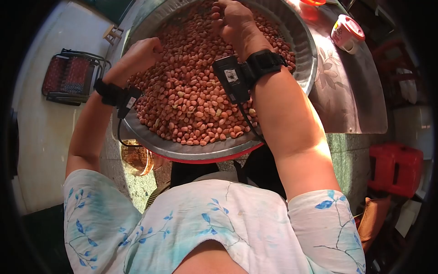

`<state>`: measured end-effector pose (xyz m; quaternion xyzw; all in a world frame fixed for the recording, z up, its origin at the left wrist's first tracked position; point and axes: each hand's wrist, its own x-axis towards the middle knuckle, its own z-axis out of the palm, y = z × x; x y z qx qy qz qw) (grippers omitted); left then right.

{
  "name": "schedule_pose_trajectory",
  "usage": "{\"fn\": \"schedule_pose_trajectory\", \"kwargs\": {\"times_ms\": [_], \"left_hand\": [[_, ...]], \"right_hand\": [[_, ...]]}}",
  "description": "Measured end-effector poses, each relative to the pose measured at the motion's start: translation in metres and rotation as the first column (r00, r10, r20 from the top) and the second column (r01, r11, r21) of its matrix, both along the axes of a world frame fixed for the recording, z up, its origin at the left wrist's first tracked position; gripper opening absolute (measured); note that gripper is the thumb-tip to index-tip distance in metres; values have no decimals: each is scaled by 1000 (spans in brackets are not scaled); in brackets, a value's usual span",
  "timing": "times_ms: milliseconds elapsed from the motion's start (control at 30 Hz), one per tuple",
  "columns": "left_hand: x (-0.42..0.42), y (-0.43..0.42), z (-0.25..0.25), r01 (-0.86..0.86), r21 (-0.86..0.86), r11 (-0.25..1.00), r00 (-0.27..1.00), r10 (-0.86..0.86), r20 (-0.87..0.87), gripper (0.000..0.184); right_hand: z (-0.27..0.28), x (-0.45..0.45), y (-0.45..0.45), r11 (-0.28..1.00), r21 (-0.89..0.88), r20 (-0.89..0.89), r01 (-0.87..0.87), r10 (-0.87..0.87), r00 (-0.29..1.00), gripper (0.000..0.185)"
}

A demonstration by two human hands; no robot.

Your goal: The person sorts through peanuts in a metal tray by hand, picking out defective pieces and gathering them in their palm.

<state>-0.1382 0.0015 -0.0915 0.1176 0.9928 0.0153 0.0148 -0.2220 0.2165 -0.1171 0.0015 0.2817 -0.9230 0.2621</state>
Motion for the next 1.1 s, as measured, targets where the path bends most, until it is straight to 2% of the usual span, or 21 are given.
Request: {"fn": "schedule_pose_trajectory", "kwargs": {"times_ms": [67,100,133,167,233,267,300,333,367,400,467,500,567,600,667,800,867,967,1100], "left_hand": [[0,0,3,-67,31,997,997,66,31,12],[3,5,3,-66,106,992,992,54,116,15],[7,12,5,-70,181,981,980,34,195,17],[12,22,4,-69,183,981,981,33,192,17],[24,47,5,-35,166,985,946,-21,324,16],[25,48,0,-35,168,985,947,-21,320,16],[26,49,-10,84,160,984,969,-118,218,15],[26,50,-19,201,139,970,969,-218,116,14],[24,48,-26,200,174,964,973,-216,76,13],[25,53,-22,205,175,963,973,-220,75,13],[27,61,-15,209,189,959,971,-227,79,12],[26,61,-18,211,189,959,970,-229,77,12],[24,60,-26,334,193,922,934,-351,59,9],[26,62,-20,335,192,922,934,-352,57,9],[30,68,-9,265,-34,964,958,-259,123,9],[27,69,-11,269,-118,956,961,-259,92,13],[29,76,-8,290,-208,934,949,-254,185,12],[34,80,-10,349,-163,923,935,-330,131,7],[26,78,-19,362,-162,918,929,-341,142,5]], "right_hand": [[10,19,-4,957,291,-173,3,49,984,20],[7,16,-3,957,291,-172,3,49,984,20],[1,10,-5,964,240,-215,-114,167,962,19],[-5,3,-5,953,193,-263,-233,279,923,18],[-9,-2,-4,946,141,-279,-291,320,905,18],[-11,-5,-4,933,89,-296,-348,358,886,18],[-9,-3,-3,933,91,-298,-347,358,885,18],[-6,-1,0,961,123,-224,-246,269,937,18],[-4,2,1,976,164,-152,-143,168,974,18],[-5,1,2,976,166,-153,-138,164,975,18],[-7,0,2,974,222,-207,42,5,978,13],[-9,-2,0,974,222,-208,43,4,978,13],[-10,-8,-4,964,247,-216,97,-43,975,11],[-8,-7,-4,964,246,-218,98,-43,975,11],[-6,-2,-2,974,199,-184,108,-71,980,10],[-10,-7,-3,978,195,-213,75,-32,977,12],[-8,-4,-3,975,202,-215,97,-53,975,12],[-8,-4,0,966,248,-230,74,-15,973,12],[-8,-4,-3,970,226,-238,91,-36,971,12]]}}
